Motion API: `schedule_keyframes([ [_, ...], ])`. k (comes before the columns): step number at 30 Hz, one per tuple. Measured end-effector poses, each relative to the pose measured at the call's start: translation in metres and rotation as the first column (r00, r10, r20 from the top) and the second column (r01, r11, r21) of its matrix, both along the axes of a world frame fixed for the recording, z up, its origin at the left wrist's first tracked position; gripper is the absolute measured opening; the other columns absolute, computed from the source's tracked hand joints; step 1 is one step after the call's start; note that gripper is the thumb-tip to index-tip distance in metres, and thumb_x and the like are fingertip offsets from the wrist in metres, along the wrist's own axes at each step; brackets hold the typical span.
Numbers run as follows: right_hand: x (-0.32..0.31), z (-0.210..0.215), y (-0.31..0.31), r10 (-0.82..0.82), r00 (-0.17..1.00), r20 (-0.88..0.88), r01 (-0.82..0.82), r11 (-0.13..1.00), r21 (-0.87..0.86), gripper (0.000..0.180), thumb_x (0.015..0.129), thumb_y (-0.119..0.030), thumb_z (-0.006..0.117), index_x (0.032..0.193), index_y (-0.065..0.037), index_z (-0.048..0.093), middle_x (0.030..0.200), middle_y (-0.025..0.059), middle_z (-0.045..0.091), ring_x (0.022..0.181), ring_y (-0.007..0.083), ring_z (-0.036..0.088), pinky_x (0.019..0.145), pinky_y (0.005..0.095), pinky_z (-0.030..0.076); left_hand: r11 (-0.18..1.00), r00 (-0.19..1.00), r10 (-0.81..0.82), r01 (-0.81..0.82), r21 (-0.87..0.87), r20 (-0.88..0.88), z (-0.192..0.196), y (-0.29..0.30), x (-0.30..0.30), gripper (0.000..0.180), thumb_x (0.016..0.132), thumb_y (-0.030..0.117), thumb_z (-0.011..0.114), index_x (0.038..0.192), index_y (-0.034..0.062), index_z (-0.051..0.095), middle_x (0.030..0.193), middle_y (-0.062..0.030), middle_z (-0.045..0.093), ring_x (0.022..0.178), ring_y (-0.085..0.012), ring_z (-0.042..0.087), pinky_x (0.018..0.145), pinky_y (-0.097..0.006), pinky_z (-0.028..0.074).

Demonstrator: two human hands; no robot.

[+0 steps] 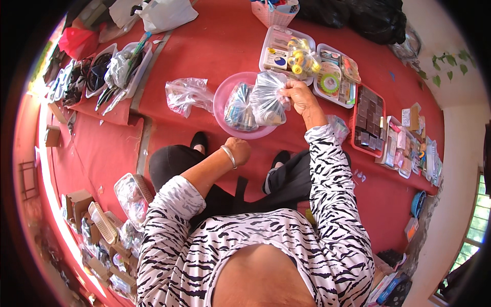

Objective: The person sits on the floor and folds various small pieces of clothing, including a blue shirt and a yellow cloth, placing them into a small patterned basket. The person also handles a plastic bag and a pink bowl during the process.

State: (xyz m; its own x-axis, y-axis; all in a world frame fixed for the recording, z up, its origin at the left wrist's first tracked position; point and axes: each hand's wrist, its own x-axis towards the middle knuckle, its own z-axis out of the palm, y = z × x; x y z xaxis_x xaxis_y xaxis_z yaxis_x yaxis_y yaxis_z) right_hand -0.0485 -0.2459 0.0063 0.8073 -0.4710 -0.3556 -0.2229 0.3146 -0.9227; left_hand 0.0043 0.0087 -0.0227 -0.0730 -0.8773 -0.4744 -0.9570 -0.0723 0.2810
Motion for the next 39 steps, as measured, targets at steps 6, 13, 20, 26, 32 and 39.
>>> schedule_keyframes([
  [6, 0.024, -0.042, 0.017, 0.007, 0.989, -0.146, -0.016, 0.998, -0.060, 0.005, 0.076, 0.004, 0.060, 0.079, 0.001, 0.058, 0.071, 0.0070, 0.059, 0.056, 0.0141, 0.056, 0.047, 0.0259, 0.046, 0.998, 0.998, 0.053, -0.054, 0.043, 0.022, 0.009, 0.002, -0.002, 0.015, 0.072, 0.013, 0.055, 0.073, 0.0056, 0.067, 0.076, -0.0147, 0.067, 0.076, -0.0290, 0.066, 0.066, -0.040, 0.052],
  [13, 0.030, -0.073, 0.013, -0.102, 0.961, -0.258, 0.075, 0.991, -0.113, 0.002, 0.075, 0.001, 0.060, 0.074, 0.000, 0.058, 0.066, 0.0060, 0.058, 0.050, 0.0134, 0.054, 0.041, 0.0265, 0.044, 0.998, 0.999, 0.035, -0.035, 0.056, 0.005, 0.006, 0.003, 0.001, 0.016, 0.074, 0.014, 0.054, 0.073, 0.0053, 0.067, 0.077, -0.0147, 0.067, 0.077, -0.0289, 0.066, 0.066, -0.039, 0.053],
  [20, 0.026, -0.087, 0.020, -0.025, 0.990, 0.141, 0.113, 0.745, -0.658, 0.027, 0.068, -0.013, 0.063, 0.047, 0.000, 0.051, 0.043, 0.0052, 0.047, 0.038, 0.0128, 0.048, 0.037, 0.0314, 0.036, 0.999, 0.999, -0.040, 0.040, -0.011, 0.002, 0.009, -0.002, -0.001, 0.019, 0.077, 0.013, 0.050, 0.081, 0.0016, 0.065, 0.079, -0.0157, 0.066, 0.078, -0.0298, 0.065, 0.069, -0.040, 0.052],
  [26, 0.056, 0.002, 0.066, -0.154, 0.988, 0.001, 0.151, 0.966, -0.208, 0.007, 0.070, -0.004, 0.060, 0.068, 0.003, 0.058, 0.058, 0.0075, 0.055, 0.046, 0.0148, 0.051, 0.042, 0.0290, 0.040, 1.000, 1.000, -0.015, 0.015, -0.026, 0.025, -0.005, 0.006, 0.001, 0.022, 0.079, 0.014, 0.048, 0.091, 0.0012, 0.062, 0.079, -0.0159, 0.065, 0.077, -0.0306, 0.065, 0.069, -0.042, 0.052],
  [32, 0.090, -0.033, 0.077, -0.115, 0.993, -0.041, 0.113, 0.992, -0.050, 0.002, 0.074, 0.001, 0.059, 0.076, 0.000, 0.059, 0.065, 0.0053, 0.059, 0.052, 0.0123, 0.053, 0.041, 0.0261, 0.043, 0.994, 0.998, 0.055, -0.058, 0.089, 0.039, -0.003, 0.005, 0.000, 0.017, 0.075, 0.015, 0.056, 0.082, 0.0079, 0.070, 0.085, -0.0131, 0.068, 0.082, -0.0268, 0.067, 0.069, -0.037, 0.052],
  [39, 0.111, -0.046, 0.103, -0.213, 0.977, -0.026, 0.205, 0.962, -0.181, 0.006, 0.074, -0.003, 0.056, 0.070, 0.000, 0.060, 0.062, 0.0072, 0.058, 0.051, 0.0147, 0.056, 0.041, 0.0261, 0.046, 0.993, 0.998, 0.056, -0.056, 0.107, 0.006, -0.012, 0.016, 0.008, 0.024, 0.078, 0.014, 0.048, 0.092, 0.0009, 0.061, 0.085, -0.0168, 0.066, 0.080, -0.0298, 0.066, 0.069, -0.041, 0.052],
])
